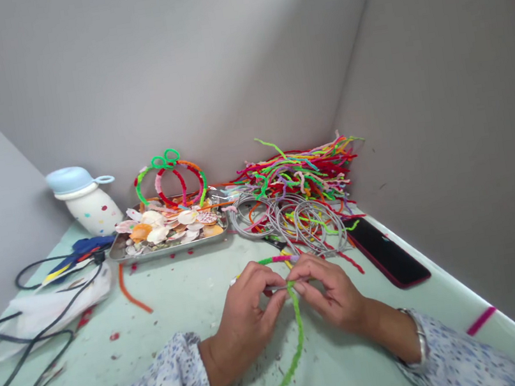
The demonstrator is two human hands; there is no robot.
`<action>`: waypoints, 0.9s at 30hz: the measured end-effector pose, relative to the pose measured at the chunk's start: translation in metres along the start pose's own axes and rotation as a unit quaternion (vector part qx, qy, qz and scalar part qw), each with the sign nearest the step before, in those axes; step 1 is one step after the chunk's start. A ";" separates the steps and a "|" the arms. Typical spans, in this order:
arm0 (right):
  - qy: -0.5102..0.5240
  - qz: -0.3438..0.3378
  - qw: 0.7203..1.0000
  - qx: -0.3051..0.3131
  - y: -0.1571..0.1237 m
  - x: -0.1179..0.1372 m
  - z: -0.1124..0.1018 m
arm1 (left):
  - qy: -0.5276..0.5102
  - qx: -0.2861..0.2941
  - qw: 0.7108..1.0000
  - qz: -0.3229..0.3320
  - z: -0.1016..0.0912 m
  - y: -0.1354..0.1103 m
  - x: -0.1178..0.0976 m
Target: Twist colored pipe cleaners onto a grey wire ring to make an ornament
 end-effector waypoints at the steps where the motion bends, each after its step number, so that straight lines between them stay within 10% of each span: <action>1: -0.002 -0.001 1.000 -0.001 0.001 0.001 0.000 | 0.000 0.001 1.000 -0.002 0.000 0.000 0.000; 27: -0.020 -0.034 0.999 0.007 0.003 0.004 0.002 | -0.064 0.025 0.988 -0.142 0.003 0.000 0.006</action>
Point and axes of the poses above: each hand's wrist, its own y-axis towards the middle knuckle, its own z-axis out of the palm, x = y × z, the point moved 4 cm from there along y, towards the middle knuckle, and after that the axes turned 12 degrees about -z, right-handed, at the moved point
